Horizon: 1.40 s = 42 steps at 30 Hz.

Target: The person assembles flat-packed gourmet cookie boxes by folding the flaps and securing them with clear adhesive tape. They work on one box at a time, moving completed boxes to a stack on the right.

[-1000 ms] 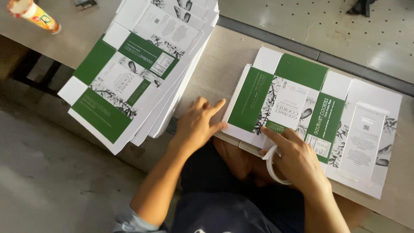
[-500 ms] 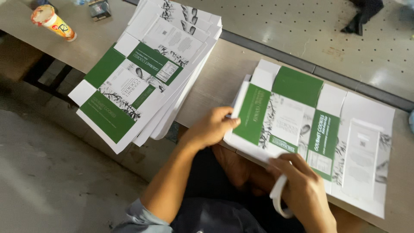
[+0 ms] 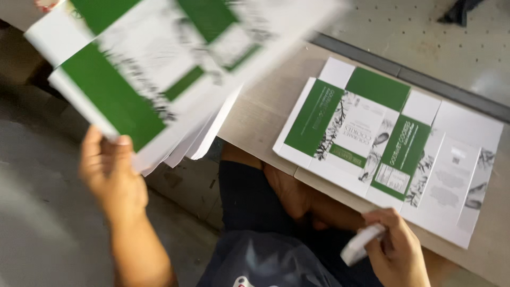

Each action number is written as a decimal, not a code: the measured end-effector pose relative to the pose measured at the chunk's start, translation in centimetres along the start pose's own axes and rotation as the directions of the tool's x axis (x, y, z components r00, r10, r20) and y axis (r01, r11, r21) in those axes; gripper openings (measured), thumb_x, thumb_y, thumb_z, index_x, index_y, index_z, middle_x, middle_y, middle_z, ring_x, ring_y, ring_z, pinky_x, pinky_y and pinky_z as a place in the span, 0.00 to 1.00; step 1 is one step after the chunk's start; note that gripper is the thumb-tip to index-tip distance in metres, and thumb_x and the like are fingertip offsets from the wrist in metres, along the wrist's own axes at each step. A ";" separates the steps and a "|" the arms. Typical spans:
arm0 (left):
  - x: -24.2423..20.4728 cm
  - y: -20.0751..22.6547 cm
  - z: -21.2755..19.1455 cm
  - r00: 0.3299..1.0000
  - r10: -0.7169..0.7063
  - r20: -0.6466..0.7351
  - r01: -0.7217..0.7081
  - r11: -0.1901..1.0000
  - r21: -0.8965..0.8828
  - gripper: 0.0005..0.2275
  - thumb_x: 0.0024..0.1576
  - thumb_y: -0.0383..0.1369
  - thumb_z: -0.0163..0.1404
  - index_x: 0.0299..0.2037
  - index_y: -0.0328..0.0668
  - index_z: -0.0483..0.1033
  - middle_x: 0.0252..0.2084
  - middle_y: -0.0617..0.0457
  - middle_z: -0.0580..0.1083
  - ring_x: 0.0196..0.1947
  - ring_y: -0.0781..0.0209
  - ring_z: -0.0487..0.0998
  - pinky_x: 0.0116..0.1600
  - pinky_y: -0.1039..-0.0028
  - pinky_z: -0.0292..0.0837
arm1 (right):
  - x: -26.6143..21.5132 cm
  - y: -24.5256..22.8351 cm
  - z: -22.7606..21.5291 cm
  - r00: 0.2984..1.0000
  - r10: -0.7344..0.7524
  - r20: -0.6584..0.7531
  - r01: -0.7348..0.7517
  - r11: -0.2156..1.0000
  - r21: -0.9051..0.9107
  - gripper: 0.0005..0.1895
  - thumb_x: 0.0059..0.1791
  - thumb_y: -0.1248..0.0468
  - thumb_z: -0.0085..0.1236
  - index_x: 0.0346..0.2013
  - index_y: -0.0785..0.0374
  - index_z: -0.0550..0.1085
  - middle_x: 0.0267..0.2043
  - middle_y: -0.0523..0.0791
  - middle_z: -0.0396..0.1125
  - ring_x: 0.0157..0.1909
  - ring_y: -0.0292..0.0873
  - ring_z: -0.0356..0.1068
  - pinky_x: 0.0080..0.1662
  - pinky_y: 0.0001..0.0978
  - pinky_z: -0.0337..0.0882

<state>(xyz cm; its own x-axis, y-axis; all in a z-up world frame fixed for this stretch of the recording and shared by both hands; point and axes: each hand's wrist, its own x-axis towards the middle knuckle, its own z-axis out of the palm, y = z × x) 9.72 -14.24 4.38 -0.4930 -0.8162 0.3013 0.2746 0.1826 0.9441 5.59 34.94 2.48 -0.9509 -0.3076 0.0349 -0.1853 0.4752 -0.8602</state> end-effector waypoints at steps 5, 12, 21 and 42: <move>0.6 1.8 -3.2 0.993 -0.102 0.051 0.061 0.854 0.517 0.16 0.70 0.26 0.54 0.67 0.35 0.70 0.43 0.49 0.76 0.37 0.67 0.76 0.35 0.80 0.71 | 1.5 -2.9 0.5 1.000 -0.004 0.029 0.002 0.997 0.073 0.18 0.52 0.71 0.46 0.56 0.64 0.74 0.45 0.46 0.67 0.45 0.41 0.69 0.50 0.29 0.65; 1.4 1.4 -8.4 0.977 -0.100 0.190 -0.165 0.219 0.962 0.22 0.77 0.39 0.60 0.69 0.23 0.75 0.42 0.44 0.81 0.36 0.53 0.81 0.41 0.63 0.71 | 3.1 -3.7 0.6 0.999 -0.004 0.044 0.002 0.999 0.043 0.17 0.58 0.63 0.40 0.53 0.66 0.75 0.47 0.47 0.69 0.49 0.44 0.70 0.54 0.33 0.68; -5.1 6.0 9.2 0.780 0.156 0.606 -0.479 0.772 0.419 0.11 0.65 0.26 0.56 0.56 0.32 0.74 0.55 0.43 0.75 0.51 0.51 0.77 0.50 0.70 0.73 | 7.6 -6.5 0.2 0.999 0.051 0.007 -0.050 0.995 -0.091 0.09 0.52 0.71 0.54 0.45 0.67 0.81 0.34 0.44 0.69 0.22 0.33 0.73 0.24 0.21 0.67; -13.7 -2.7 20.8 0.526 0.148 0.838 -0.647 0.709 0.281 0.06 0.57 0.40 0.55 0.39 0.52 0.76 0.39 0.58 0.66 0.34 0.51 0.72 0.42 0.62 0.68 | 14.2 -6.6 0.7 0.889 0.363 0.278 -0.236 0.886 -0.400 0.10 0.48 0.61 0.55 0.38 0.54 0.83 0.24 0.50 0.74 0.33 0.52 0.76 0.38 0.45 0.74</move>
<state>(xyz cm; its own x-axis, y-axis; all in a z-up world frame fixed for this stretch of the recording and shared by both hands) -1.46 7.84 0.45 -0.9099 0.0569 0.4109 0.2819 0.8115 0.5118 -6.52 26.87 8.27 -0.8440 -0.3305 -0.4224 -0.0388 0.8232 -0.5665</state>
